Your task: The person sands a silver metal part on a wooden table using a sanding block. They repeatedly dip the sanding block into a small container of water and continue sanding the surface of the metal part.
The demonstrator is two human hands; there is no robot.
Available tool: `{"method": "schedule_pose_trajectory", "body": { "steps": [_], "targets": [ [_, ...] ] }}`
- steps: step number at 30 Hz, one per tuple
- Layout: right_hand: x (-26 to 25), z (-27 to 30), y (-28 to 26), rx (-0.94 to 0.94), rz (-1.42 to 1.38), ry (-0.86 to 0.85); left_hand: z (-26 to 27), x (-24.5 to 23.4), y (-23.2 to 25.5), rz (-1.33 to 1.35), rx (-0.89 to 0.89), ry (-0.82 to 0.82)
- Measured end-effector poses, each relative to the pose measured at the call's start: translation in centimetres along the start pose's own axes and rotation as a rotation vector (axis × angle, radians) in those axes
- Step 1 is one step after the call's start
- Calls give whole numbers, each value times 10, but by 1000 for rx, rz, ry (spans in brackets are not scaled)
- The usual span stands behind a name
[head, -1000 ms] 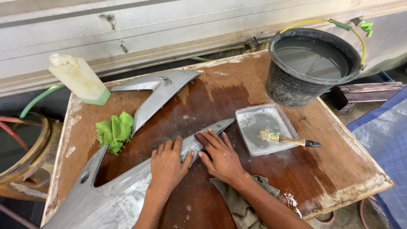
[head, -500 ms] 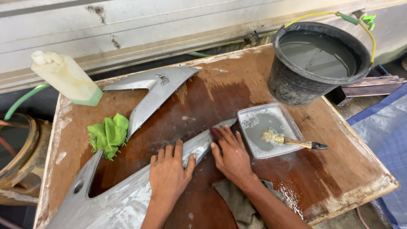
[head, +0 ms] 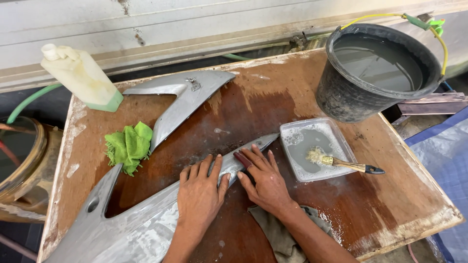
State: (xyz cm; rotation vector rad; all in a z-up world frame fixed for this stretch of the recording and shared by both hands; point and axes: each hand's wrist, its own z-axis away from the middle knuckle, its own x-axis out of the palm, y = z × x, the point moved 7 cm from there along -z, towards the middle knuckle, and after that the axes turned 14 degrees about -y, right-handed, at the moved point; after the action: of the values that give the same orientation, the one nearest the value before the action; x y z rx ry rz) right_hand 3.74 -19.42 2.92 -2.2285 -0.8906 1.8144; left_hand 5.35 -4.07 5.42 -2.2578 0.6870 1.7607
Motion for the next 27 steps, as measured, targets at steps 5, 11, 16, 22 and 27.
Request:
{"method": "schedule_pose_trajectory", "body": {
  "steps": [5, 11, 16, 22, 27],
  "targets": [
    [-3, -1, 12, 118, 112, 93, 1, 0, -1, 21, 0, -5],
    [-2, 1, 4, 78, 80, 6, 2, -7, 1, 39, 6, 17],
    [-10, -1, 19, 146, 105, 129, 2, -6, 0, 44, 2, 1],
    [-3, 0, 19, 117, 65, 66, 2, -8, 1, 56, 9, -6],
    [-5, 0, 24, 127, 41, 69, 2, -6, 0, 51, 5, -12]
  ]
}}
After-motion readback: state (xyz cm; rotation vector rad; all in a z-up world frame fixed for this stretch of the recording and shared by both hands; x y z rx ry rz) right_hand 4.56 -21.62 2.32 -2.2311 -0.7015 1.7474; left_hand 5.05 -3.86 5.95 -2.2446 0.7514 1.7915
